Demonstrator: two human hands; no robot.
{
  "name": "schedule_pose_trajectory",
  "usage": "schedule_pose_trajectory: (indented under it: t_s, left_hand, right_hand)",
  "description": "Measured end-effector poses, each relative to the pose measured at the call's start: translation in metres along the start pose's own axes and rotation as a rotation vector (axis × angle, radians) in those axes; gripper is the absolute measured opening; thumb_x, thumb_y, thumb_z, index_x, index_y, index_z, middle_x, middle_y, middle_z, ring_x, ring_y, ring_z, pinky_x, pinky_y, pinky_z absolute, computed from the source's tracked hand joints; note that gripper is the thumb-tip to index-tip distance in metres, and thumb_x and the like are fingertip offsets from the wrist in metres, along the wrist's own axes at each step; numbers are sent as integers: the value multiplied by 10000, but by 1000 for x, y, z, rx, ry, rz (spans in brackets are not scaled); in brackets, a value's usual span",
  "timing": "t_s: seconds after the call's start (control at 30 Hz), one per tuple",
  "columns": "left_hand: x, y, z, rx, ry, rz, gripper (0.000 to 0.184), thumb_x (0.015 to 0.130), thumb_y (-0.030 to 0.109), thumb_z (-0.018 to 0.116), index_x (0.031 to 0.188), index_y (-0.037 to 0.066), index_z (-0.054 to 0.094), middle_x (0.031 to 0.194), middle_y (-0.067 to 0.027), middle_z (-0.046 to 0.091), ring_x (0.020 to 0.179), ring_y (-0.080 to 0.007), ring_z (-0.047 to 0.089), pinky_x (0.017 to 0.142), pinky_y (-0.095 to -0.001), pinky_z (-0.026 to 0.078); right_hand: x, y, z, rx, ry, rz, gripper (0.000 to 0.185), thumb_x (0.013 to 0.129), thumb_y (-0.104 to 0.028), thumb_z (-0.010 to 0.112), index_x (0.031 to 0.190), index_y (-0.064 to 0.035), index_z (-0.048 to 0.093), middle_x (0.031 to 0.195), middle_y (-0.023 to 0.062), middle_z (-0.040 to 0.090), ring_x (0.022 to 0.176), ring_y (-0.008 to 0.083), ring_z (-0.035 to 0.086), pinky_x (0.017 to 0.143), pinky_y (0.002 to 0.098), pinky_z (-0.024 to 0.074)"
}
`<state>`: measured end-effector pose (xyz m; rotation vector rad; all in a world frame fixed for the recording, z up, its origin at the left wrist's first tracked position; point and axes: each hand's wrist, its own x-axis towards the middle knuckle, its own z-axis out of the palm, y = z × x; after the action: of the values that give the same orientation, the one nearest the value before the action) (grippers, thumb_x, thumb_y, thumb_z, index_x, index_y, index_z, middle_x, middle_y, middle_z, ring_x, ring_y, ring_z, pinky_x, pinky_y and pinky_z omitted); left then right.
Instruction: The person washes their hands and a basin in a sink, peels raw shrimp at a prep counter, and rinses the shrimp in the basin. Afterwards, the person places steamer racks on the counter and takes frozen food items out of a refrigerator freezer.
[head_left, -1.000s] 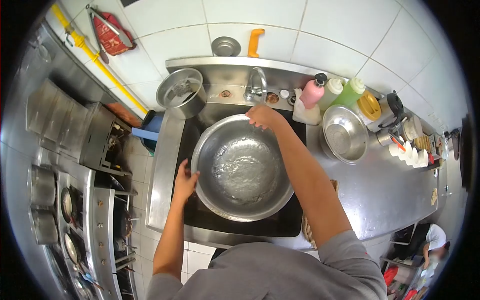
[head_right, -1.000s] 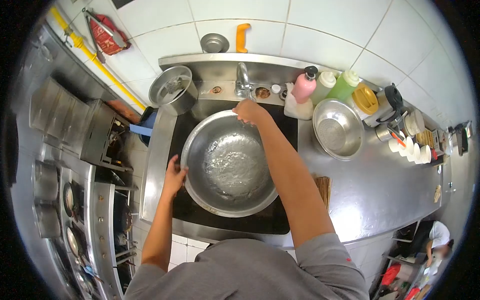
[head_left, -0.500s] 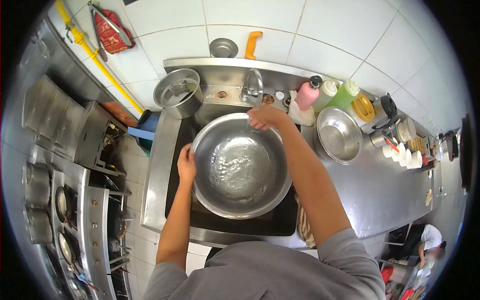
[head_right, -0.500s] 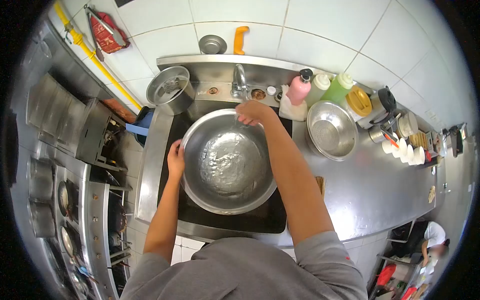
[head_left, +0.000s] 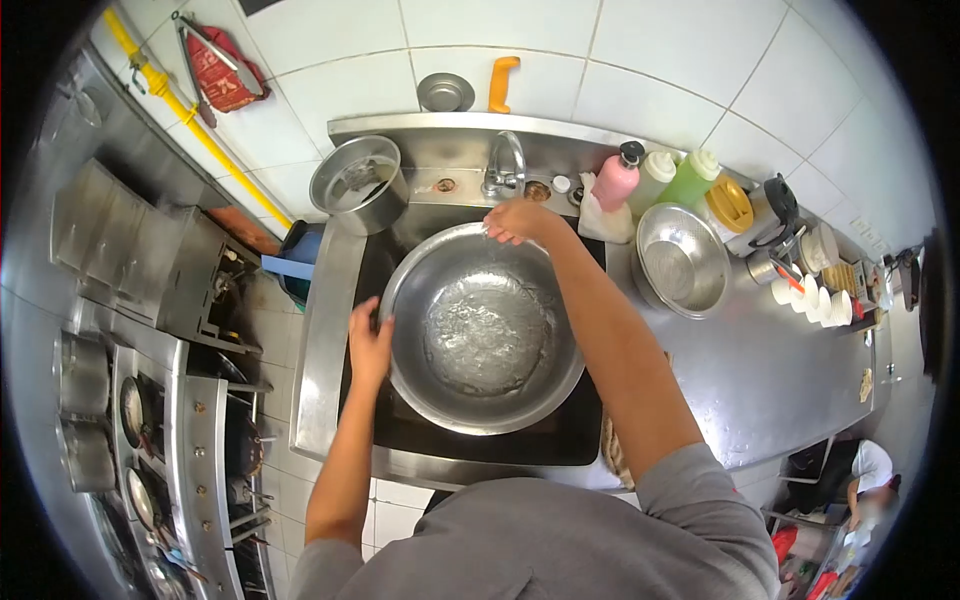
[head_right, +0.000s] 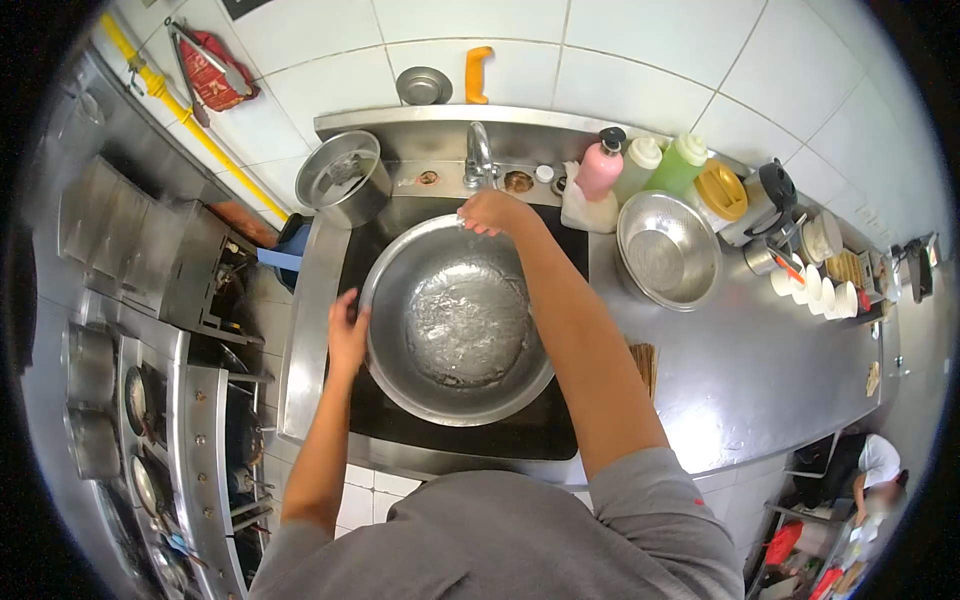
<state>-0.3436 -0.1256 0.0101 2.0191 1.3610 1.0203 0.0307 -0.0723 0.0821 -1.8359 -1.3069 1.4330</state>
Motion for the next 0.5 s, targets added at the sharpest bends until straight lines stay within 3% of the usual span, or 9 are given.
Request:
schedule_pose_trajectory:
  t_s: [0.07, 0.13, 0.17, 0.23, 0.27, 0.33, 0.4, 0.5]
  left_hand:
    - [38, 13, 9, 131, 7, 110, 441, 877, 156, 681, 1278, 22, 556, 1193, -169, 602, 1008, -294, 604, 860, -351, 485]
    - [58, 6, 21, 102, -175, -24, 421, 914, 169, 662, 1291, 15, 559, 1135, -116, 645, 986, -186, 606, 841, -303, 494]
    - [58, -1, 25, 100, -170, -25, 421, 914, 169, 662, 1291, 15, 559, 1135, -116, 645, 986, -186, 606, 841, -303, 494]
    - [52, -22, 35, -431, -257, -404, 375, 946, 185, 635, 1284, 38, 568, 1092, -98, 669, 1006, -169, 603, 853, -304, 497]
    - [42, -27, 38, -429, -260, -401, 375, 946, 185, 635, 1284, 38, 568, 1092, -98, 669, 1006, -169, 603, 853, -304, 497]
    - [2, -31, 41, -735, -112, -467, 325, 975, 199, 601, 1264, 57, 560, 1113, -76, 650, 1026, -162, 594, 868, -317, 501]
    - [-46, -10, 39, -884, 35, -586, 322, 986, 212, 583, 1262, 61, 519, 1129, -71, 632, 1034, -168, 592, 882, -332, 507]
    - [-112, 26, 23, -913, -70, -849, 383, 984, 216, 577, 1314, 78, 442, 1160, -75, 608, 1020, -178, 593, 854, -322, 525]
  right_hand:
    - [0, -1, 2, -2, -11, -8, 331, 946, -339, 557, 1060, -52, 675, 908, 42, 679, 719, 142, 606, 581, 301, 499]
    - [-3, -1, 5, -81, 6, 15, 346, 939, -366, 565, 1097, -72, 657, 937, 44, 678, 759, 151, 605, 620, 312, 492]
    - [-4, 1, 4, -85, 6, 12, 346, 939, -366, 565, 1097, -72, 657, 937, 44, 678, 759, 151, 605, 620, 312, 492]
    - [-5, 6, 0, 15, -29, 94, 369, 930, -395, 571, 1151, -106, 628, 971, 36, 674, 794, 147, 596, 664, 319, 484]
    - [-4, 7, -2, 19, -26, 94, 369, 930, -395, 571, 1151, -106, 628, 971, 36, 674, 794, 147, 596, 664, 319, 484]
    - [-8, 11, -4, 29, -42, 54, 392, 925, -408, 572, 1204, -134, 601, 984, 28, 666, 813, 141, 584, 706, 328, 480]
    - [-7, 10, -6, 5, -63, 56, 430, 931, -424, 565, 1253, -138, 582, 1039, 37, 672, 870, 149, 601, 736, 333, 488]
    - [-15, 1, -8, -41, -81, 42, 471, 936, -439, 566, 1298, -137, 567, 1080, 42, 678, 917, 157, 613, 761, 331, 496]
